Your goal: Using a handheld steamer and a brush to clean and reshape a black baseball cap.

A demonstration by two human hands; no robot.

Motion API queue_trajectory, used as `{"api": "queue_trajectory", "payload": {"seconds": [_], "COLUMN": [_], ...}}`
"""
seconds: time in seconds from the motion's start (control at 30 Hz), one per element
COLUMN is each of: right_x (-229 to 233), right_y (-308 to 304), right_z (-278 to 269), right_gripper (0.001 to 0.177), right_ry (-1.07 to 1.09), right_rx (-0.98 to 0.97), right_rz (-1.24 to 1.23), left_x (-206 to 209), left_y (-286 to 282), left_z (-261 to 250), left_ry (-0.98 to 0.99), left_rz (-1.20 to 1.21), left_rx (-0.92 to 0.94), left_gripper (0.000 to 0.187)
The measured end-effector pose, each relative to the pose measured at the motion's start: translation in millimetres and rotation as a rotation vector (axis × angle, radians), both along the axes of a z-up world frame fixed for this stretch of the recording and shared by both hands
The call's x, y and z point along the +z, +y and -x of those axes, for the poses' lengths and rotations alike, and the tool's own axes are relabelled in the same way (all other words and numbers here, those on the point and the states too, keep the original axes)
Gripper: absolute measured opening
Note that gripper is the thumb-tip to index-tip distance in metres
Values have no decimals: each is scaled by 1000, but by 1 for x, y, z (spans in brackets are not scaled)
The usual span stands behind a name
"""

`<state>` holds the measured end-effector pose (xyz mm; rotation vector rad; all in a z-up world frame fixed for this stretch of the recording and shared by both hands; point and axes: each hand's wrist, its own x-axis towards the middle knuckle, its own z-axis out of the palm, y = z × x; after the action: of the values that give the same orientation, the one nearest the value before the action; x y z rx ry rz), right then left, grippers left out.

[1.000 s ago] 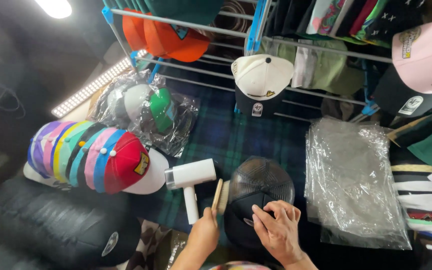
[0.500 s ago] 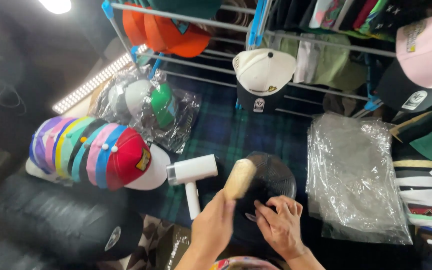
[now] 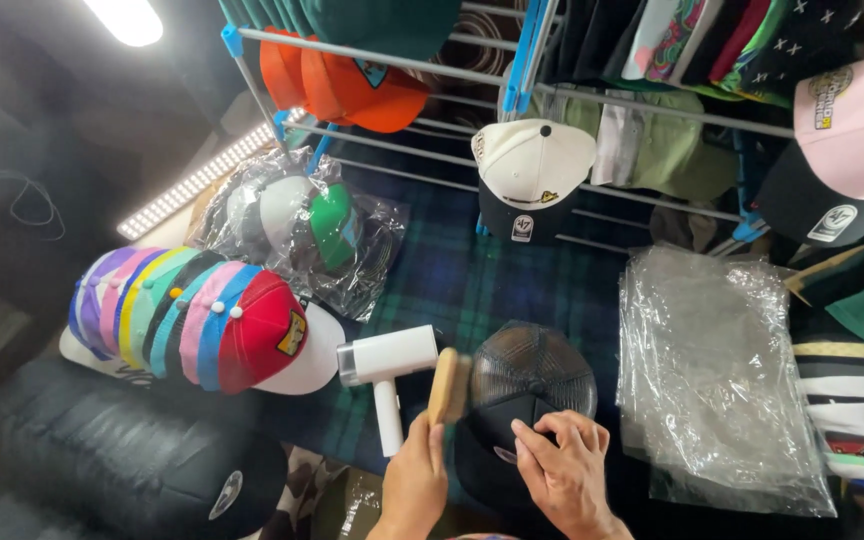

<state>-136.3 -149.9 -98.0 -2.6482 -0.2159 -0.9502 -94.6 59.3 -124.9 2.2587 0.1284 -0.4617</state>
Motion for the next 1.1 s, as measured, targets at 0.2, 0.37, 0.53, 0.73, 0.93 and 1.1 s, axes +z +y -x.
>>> {"api": "queue_trajectory", "payload": {"seconds": [0.2, 0.37, 0.53, 0.73, 0.93, 1.1], "right_x": [-2, -3, 0, 9, -6, -8], "right_y": [-1, -5, -2, -5, -4, -3], "right_z": [0, -2, -2, -4, -2, -1], "right_gripper": [24, 24, 21, 19, 28, 30], "right_ry": [17, 11, 29, 62, 1, 12], "right_rx": [-9, 7, 9, 43, 12, 20], "right_rz": [-18, 6, 10, 12, 13, -25], "left_x": [35, 63, 42, 79, 37, 48], "left_y": [-19, -16, -28, -44, -64, -46], "left_z": [-71, -74, -92, -100, -166, -184], "left_ry": [-134, -451, -665, -723, -50, 72], "left_rz": [-37, -175, -150, -205, -187, -488], "left_rx": [-287, -359, -383, -529, -482, -532], "left_gripper": [50, 23, 39, 39, 40, 38]}}
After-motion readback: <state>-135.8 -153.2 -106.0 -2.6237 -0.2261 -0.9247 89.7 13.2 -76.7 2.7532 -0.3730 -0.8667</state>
